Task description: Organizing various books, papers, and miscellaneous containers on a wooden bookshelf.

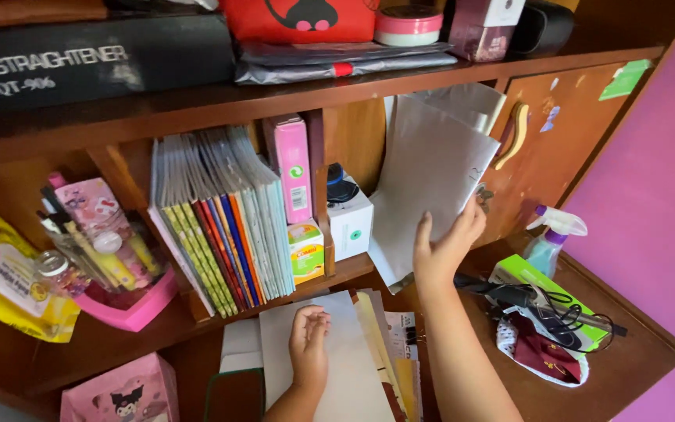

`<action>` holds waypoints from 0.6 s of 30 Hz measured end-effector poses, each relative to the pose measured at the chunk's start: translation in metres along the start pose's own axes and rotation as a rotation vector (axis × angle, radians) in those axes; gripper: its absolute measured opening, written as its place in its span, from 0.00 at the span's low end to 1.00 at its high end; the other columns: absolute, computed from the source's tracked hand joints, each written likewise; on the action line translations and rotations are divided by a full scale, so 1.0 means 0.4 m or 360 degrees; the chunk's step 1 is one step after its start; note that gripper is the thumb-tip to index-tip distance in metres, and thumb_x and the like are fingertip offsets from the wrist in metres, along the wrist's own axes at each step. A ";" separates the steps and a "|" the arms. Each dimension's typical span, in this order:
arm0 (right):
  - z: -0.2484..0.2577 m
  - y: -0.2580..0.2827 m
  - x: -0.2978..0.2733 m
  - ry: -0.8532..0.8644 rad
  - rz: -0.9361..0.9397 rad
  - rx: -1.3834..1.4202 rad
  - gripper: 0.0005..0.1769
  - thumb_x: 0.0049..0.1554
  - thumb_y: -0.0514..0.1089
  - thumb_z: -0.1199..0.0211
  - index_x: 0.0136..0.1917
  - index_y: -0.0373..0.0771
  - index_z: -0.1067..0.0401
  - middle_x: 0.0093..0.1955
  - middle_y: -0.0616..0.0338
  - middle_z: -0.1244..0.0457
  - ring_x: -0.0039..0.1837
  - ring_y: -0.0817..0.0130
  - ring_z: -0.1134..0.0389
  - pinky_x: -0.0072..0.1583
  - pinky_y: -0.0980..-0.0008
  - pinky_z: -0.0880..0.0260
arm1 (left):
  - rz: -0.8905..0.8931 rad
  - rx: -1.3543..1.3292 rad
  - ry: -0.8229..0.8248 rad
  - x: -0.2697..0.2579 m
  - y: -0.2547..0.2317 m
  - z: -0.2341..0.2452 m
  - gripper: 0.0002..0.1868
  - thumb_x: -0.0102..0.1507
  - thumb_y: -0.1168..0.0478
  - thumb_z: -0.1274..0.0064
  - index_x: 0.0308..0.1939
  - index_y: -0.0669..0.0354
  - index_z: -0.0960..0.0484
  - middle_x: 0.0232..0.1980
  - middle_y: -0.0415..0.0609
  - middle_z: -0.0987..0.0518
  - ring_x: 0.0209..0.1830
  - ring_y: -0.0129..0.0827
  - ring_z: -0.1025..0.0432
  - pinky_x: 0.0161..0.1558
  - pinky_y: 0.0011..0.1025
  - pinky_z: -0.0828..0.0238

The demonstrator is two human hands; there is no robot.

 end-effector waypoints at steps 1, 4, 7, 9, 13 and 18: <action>-0.002 -0.016 -0.013 -0.0003 0.0000 -0.0004 0.43 0.54 0.32 0.34 0.78 0.25 0.48 0.67 0.34 0.48 0.68 0.39 0.47 0.71 0.51 0.48 | 0.0001 -0.0001 0.0005 0.000 0.005 0.001 0.06 0.67 0.68 0.53 0.47 0.65 0.24 0.40 0.46 0.24 0.42 0.30 0.29 0.46 0.28 0.32; -0.003 -0.044 -0.040 0.0005 -0.0081 0.0039 0.36 0.56 0.30 0.37 0.76 0.33 0.42 0.66 0.41 0.44 0.69 0.45 0.42 0.73 0.54 0.42 | -0.0063 0.0004 0.0021 -0.003 0.012 0.002 0.07 0.66 0.69 0.53 0.48 0.64 0.24 0.41 0.46 0.24 0.42 0.29 0.30 0.46 0.28 0.33; -0.001 -0.027 -0.047 0.0009 -0.0179 0.0139 0.33 0.57 0.31 0.38 0.74 0.32 0.42 0.64 0.41 0.45 0.67 0.48 0.41 0.70 0.57 0.40 | 0.0029 -0.0045 0.0042 -0.008 0.011 0.000 0.08 0.65 0.70 0.54 0.48 0.64 0.24 0.41 0.45 0.25 0.42 0.28 0.30 0.47 0.27 0.32; 0.003 0.002 -0.047 0.0014 -0.0068 0.0047 0.34 0.57 0.29 0.38 0.75 0.33 0.44 0.62 0.39 0.43 0.66 0.46 0.39 0.69 0.57 0.39 | 0.0033 0.0009 0.0070 -0.008 0.008 -0.001 0.08 0.66 0.70 0.54 0.49 0.63 0.24 0.41 0.45 0.25 0.42 0.28 0.31 0.47 0.27 0.32; -0.011 -0.025 -0.059 0.0104 -0.0324 0.0405 0.39 0.64 0.29 0.47 0.83 0.27 0.60 0.58 0.45 0.37 0.56 0.53 0.34 0.64 0.60 0.35 | 0.0106 0.0153 0.0020 -0.006 0.011 -0.001 0.08 0.65 0.70 0.54 0.48 0.63 0.24 0.40 0.45 0.24 0.41 0.28 0.30 0.46 0.27 0.31; -0.023 -0.072 -0.024 -0.0045 0.0066 -0.0121 0.36 0.60 0.26 0.40 0.79 0.31 0.44 0.48 0.44 0.38 0.50 0.48 0.37 0.55 0.58 0.34 | 0.0035 0.0189 0.0023 0.003 0.033 0.009 0.08 0.64 0.70 0.52 0.47 0.63 0.23 0.40 0.46 0.23 0.40 0.29 0.30 0.43 0.28 0.33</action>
Point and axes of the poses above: each hand's wrist, its own x-axis towards the middle knuckle, its own z-axis out of the back of the hand, y = z × x, the point moved 2 cm from there along x, towards the middle knuckle
